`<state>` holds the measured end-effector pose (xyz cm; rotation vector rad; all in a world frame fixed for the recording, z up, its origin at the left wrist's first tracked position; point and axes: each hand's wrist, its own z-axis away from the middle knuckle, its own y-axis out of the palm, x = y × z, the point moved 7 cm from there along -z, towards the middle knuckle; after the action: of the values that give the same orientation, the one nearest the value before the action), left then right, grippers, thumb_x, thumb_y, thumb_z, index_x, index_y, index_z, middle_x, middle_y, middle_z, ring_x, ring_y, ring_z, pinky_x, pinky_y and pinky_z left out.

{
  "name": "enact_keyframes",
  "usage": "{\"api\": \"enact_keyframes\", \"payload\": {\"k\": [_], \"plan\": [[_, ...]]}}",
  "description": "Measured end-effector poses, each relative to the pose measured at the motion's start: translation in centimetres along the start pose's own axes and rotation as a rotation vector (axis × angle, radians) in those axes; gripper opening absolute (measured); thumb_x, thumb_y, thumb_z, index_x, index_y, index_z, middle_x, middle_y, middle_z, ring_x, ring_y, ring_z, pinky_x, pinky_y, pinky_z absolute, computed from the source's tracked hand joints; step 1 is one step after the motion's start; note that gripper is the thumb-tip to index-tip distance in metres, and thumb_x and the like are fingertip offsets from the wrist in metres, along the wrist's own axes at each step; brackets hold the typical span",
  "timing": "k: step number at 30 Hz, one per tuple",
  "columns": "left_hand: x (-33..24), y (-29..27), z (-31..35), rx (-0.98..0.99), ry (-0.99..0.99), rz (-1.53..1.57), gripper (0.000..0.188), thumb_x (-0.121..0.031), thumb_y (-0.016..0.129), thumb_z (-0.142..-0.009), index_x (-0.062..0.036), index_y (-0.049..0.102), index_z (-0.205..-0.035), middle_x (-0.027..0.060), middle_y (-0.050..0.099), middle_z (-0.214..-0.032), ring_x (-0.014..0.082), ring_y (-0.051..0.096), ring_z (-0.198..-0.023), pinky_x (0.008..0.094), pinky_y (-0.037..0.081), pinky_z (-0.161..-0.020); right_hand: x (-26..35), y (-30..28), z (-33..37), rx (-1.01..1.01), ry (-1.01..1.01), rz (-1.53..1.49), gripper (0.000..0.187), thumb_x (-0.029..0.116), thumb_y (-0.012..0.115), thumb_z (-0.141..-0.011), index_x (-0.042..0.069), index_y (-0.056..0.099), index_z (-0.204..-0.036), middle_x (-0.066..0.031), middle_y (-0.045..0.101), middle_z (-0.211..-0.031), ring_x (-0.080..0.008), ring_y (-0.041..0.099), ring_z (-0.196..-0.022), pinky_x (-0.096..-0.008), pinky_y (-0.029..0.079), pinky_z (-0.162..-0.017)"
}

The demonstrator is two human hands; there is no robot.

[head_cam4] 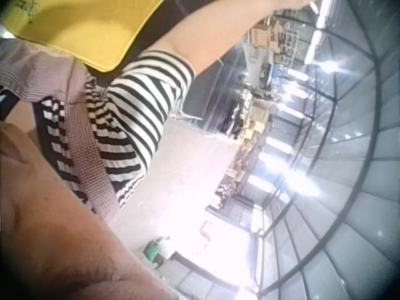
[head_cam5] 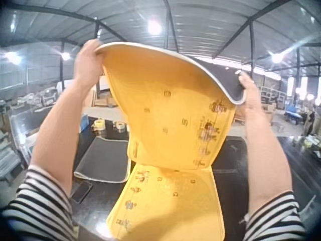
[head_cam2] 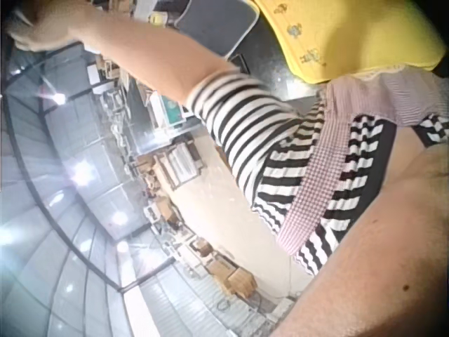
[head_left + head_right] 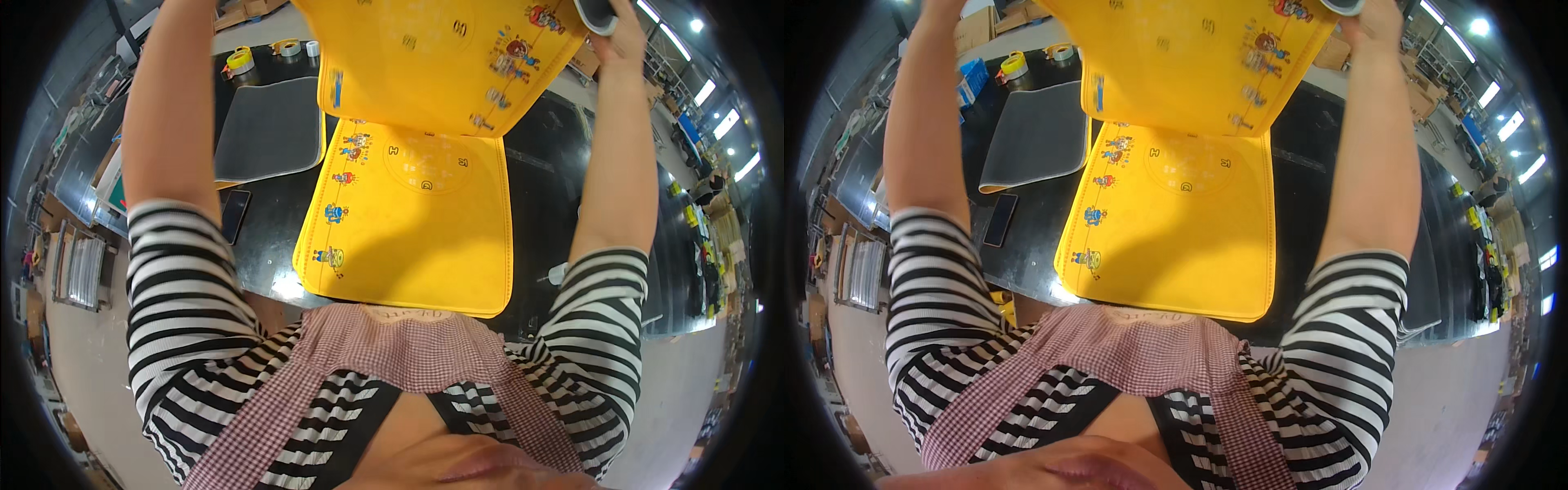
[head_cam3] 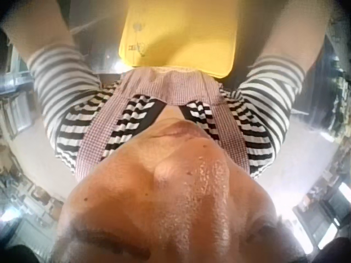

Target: The person rolls up a yellow mat with a black surface and secures it with tape. They repeat this process for several mats, placing the rolled items into a cardboard box.

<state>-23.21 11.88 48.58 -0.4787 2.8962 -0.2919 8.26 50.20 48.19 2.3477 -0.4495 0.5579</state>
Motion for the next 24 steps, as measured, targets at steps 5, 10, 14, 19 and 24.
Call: {"api": "enact_keyframes", "payload": {"k": [5, 10, 14, 19, 24], "plan": [[-3.3, -4.3, 16.1, 0.345, 0.337, 0.122, 0.025, 0.011, 0.065, -0.078, -0.006, 0.069, -0.095, 0.0089, 0.066, -0.091, 0.0295, 0.068, -0.09, 0.0402, 0.056, -0.077, 5.9, -4.9, 15.6, -0.055, 0.117, 0.725, 0.061, 0.025, 0.061, -0.1, 0.013, 0.05, -0.158, -0.0092, 0.056, -0.152, -0.0245, 0.058, -0.133, -0.0365, 0.045, -0.112], [-2.7, -2.1, 44.9, 1.012, 0.014, 0.318, 0.021, 0.002, 0.065, -0.075, -0.0111, 0.071, -0.091, 0.0082, 0.062, -0.098, 0.0336, 0.061, -0.097, 0.0439, 0.052, -0.085, -5.4, -21.1, 41.3, 0.063, 0.766, 1.09, 0.071, -0.002, 0.06, -0.094, 0.008, 0.042, -0.162, -0.0157, 0.045, -0.164, -0.0302, 0.039, -0.154, -0.0398, 0.028, -0.127], [-3.3, -2.9, 46.8, 0.958, 0.054, 0.315, 0.027, 0.002, 0.068, -0.071, -0.0101, 0.071, -0.094, 0.0058, 0.063, -0.099, 0.0321, 0.06, -0.095, 0.0447, 0.05, -0.084, -6.2, -24.0, 46.3, -0.083, 0.779, 1.259, 0.062, 0.003, 0.064, -0.098, 0.006, 0.048, -0.157, -0.0206, 0.055, -0.154, -0.0337, 0.051, -0.146, -0.0393, 0.036, -0.122], [-2.7, -4.5, 48.4, 0.974, 0.011, 0.367, 0.038, 0.004, 0.072, -0.07, -0.0077, 0.077, -0.105, 0.0084, 0.068, -0.109, 0.0328, 0.063, -0.104, 0.0423, 0.051, -0.095, -7.3, -24.1, 45.8, 0.064, 0.901, 1.3, 0.052, 0.002, 0.066, -0.097, 0.01, 0.061, -0.148, -0.0217, 0.067, -0.14, -0.0315, 0.063, -0.133, -0.0355, 0.044, -0.114], [-2.8, -4.6, 48.8, 0.946, -0.076, 0.354, 0.023, -0.028, 0.076, -0.091, -0.005, 0.075, -0.091, 0.0088, 0.067, -0.1, 0.0334, 0.064, -0.097, 0.0439, 0.052, -0.087, -4.7, -23.7, 47.9, 0.065, 0.893, 1.431, 0.047, 0.01, 0.068, -0.098, 0.015, 0.065, -0.145, -0.0221, 0.066, -0.14, -0.0328, 0.066, -0.127, -0.0362, 0.048, -0.108]]}}
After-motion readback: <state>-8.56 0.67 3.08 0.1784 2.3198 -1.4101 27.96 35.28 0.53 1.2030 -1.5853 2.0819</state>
